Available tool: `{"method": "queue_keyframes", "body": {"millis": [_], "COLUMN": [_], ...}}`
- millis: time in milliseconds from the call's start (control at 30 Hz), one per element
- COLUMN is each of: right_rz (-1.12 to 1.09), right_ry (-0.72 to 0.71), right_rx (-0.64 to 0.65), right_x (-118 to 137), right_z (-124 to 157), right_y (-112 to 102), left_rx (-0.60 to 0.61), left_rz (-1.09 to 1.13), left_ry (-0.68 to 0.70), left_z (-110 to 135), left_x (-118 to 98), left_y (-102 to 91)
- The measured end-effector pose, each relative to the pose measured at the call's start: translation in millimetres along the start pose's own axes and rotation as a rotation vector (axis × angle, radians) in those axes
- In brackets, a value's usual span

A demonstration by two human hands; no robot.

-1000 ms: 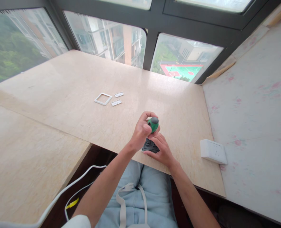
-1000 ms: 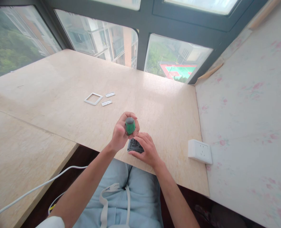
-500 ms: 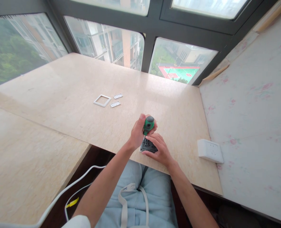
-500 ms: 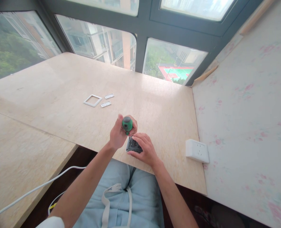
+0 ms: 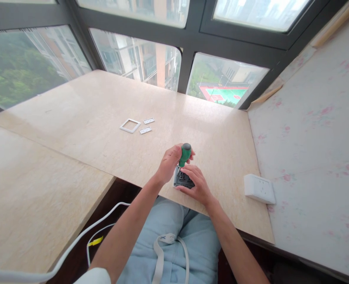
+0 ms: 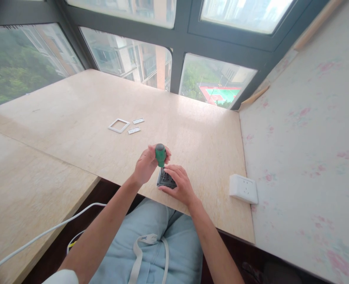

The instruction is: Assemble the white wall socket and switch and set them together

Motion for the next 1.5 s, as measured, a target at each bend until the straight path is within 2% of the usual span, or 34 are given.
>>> {"method": "queue_keyframes", "body": {"millis": [233,367,533,733,1500], "right_rz": [0.022,0.039,0.034,0.023,0.007], "right_ry": [-0.01,0.006,0.028,0.028,0.045], "right_rx": [-0.01,-0.004,0.002,0.008,0.023], "right_x": [-5,-6,-5,-3,-4], "right_z": [2,2,1,-1,-2], "right_y": [2,3,2,1,0], "left_rx": [-0.051,-0.039,0.024,0.018,-0.033], "left_rz": [0.019,0.021,0.003,0.067,-0.006], "left_ry": [-0.067,-0.095,-0.064,-0.039,-0.084], "left_z": [4,7,7,6,8], "left_x": [6,12,14,13,17], "left_y": [8.9,11.8,14.6,16.1,15.4]}}
Point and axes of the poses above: each hand's wrist, its own z-axis away from the middle knuckle, its own y-axis out of the palm, x = y × z, the point moved 6 cm from there along -z, towards the middle knuckle, and after that the axes turned 7 degrees about y, right-handed, at the moved point
